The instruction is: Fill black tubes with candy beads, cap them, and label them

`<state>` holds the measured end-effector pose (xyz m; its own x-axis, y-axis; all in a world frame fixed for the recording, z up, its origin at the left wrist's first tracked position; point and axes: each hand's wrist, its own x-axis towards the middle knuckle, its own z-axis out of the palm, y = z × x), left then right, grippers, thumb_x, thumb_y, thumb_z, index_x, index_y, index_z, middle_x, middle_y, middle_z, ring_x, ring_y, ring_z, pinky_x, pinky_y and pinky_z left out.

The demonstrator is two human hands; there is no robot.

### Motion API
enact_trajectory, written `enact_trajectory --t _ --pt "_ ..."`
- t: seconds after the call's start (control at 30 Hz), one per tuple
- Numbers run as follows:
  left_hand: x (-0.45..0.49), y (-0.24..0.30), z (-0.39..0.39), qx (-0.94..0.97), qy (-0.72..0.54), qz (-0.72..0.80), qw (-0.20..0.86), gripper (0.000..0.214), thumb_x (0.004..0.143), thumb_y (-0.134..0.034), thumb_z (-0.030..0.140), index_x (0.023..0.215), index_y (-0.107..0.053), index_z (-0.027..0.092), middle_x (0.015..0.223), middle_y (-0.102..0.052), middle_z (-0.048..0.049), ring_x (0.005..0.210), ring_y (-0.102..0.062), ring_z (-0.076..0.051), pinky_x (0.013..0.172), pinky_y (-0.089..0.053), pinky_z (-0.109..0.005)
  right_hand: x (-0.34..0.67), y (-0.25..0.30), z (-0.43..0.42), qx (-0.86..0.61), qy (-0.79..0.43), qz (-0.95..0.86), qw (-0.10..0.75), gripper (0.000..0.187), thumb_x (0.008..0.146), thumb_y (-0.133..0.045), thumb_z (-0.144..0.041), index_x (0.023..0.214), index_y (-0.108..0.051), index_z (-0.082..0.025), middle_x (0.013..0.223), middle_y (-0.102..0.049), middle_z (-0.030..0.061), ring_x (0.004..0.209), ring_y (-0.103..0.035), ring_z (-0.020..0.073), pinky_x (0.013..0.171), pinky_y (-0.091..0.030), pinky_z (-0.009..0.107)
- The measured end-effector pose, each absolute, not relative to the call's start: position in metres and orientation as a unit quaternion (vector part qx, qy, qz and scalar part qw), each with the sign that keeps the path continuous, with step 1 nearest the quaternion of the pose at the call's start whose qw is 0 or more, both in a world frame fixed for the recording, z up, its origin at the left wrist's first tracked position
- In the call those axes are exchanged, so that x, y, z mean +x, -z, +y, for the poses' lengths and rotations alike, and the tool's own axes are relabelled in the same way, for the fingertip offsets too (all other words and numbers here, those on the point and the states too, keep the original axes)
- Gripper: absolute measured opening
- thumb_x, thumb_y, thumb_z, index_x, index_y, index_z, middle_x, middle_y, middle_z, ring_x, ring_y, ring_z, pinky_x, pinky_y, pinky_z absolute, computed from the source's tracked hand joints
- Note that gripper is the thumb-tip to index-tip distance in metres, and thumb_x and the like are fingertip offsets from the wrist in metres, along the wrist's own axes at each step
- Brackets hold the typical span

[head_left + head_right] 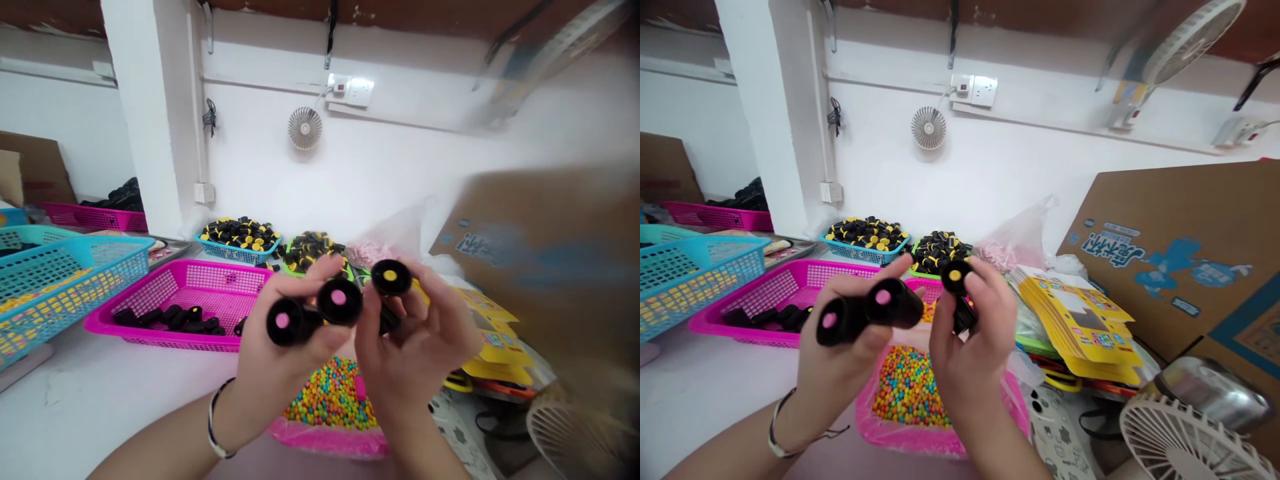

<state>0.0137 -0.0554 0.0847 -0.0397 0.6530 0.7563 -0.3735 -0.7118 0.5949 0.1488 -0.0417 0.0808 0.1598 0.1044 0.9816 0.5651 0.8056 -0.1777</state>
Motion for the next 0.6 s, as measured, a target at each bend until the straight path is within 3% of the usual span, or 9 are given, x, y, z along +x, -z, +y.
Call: enact_trajectory --t 0.13,0.2,0.27,0.33,0.4,0.47,0.53,0.6 --pt "0.015 -0.086 -0.049 0.541 -0.689 0.144 0.461 0.032 0.081 -0.078 0.033 0.109 -0.062 0.032 0.097 -0.070 0.0010 0.093 -0.070 -0.017 0.087 -0.058 -0.036 0.140 -0.097 -0.051 -0.247 0.056 -0.504 0.826 0.051 0.086 -0.065 -0.008 0.129 -0.051 -0.030 0.127 -0.048 0.0055 0.099 -0.064 0.0147 0.085 -0.059 0.031" --pt "0.019 -0.086 -0.049 0.558 -0.635 0.141 0.516 0.048 0.077 -0.081 0.033 0.120 -0.061 0.034 0.101 -0.068 0.0005 0.091 -0.069 -0.017 0.086 -0.058 -0.035 0.138 -0.099 -0.056 -0.236 -0.024 -0.461 0.855 0.045 0.091 -0.061 -0.013 0.131 -0.048 -0.030 0.121 -0.053 0.0037 0.089 -0.065 0.0108 0.082 -0.060 0.028" --pt "0.022 -0.085 -0.052 0.626 -0.568 0.143 0.514 0.052 0.070 -0.086 0.028 0.118 -0.065 0.033 0.102 -0.069 -0.0002 0.093 -0.068 -0.018 0.088 -0.057 -0.035 0.137 -0.099 -0.061 -0.232 -0.091 -0.437 0.864 0.042 0.094 -0.060 -0.018 0.132 -0.047 -0.031 0.111 -0.059 0.0020 0.086 -0.066 0.0102 0.077 -0.060 0.024" --pt "0.021 -0.084 -0.056 0.698 -0.531 0.157 0.454 0.047 0.064 -0.088 0.024 0.107 -0.071 0.032 0.102 -0.068 -0.0011 0.098 -0.066 -0.021 0.091 -0.055 -0.037 0.136 -0.097 -0.067 -0.228 -0.135 -0.428 0.864 0.040 0.095 -0.060 -0.020 0.131 -0.048 -0.032 0.104 -0.063 0.0000 0.085 -0.067 0.0095 0.075 -0.059 0.021" --pt "0.018 -0.085 -0.059 0.743 -0.516 0.178 0.387 0.047 0.057 -0.091 0.024 0.100 -0.074 0.032 0.115 -0.064 -0.0031 0.115 -0.059 -0.027 0.100 -0.050 -0.043 0.134 -0.096 -0.073 -0.217 -0.167 -0.428 0.861 0.038 0.096 -0.059 -0.020 0.129 -0.051 -0.036 0.104 -0.064 -0.0017 0.086 -0.067 0.0086 0.076 -0.058 0.020" --pt "0.012 -0.089 -0.059 0.771 -0.497 0.182 0.354 0.054 0.050 -0.094 0.026 0.100 -0.075 0.035 0.128 -0.059 -0.0029 0.137 -0.040 -0.034 0.114 -0.036 -0.052 0.132 -0.095 -0.078 -0.196 -0.197 -0.426 0.861 0.037 0.095 -0.060 -0.020 0.126 -0.054 -0.040 0.113 -0.061 -0.0030 0.090 -0.067 0.0082 0.078 -0.058 0.021" --pt "0.005 -0.094 -0.058 0.805 -0.453 0.157 0.350 0.055 0.050 -0.094 0.030 0.100 -0.075 0.036 0.125 -0.062 -0.0019 0.149 -0.019 -0.035 0.121 -0.017 -0.058 0.131 -0.094 -0.082 -0.169 -0.230 -0.424 0.859 0.035 0.093 -0.063 -0.022 0.120 -0.058 -0.044 0.122 -0.055 -0.0048 0.091 -0.065 0.0074 0.079 -0.058 0.021" --pt "0.001 -0.102 -0.057 0.835 -0.405 0.113 0.354 0.046 0.056 -0.090 0.034 0.100 -0.077 0.035 0.112 -0.069 -0.0024 0.150 -0.015 -0.033 0.122 -0.009 -0.058 0.133 -0.092 -0.083 -0.148 -0.284 -0.427 0.846 0.031 0.091 -0.067 -0.026 0.114 -0.061 -0.045 0.122 -0.053 -0.0058 0.093 -0.064 0.0078 0.082 -0.058 0.022"
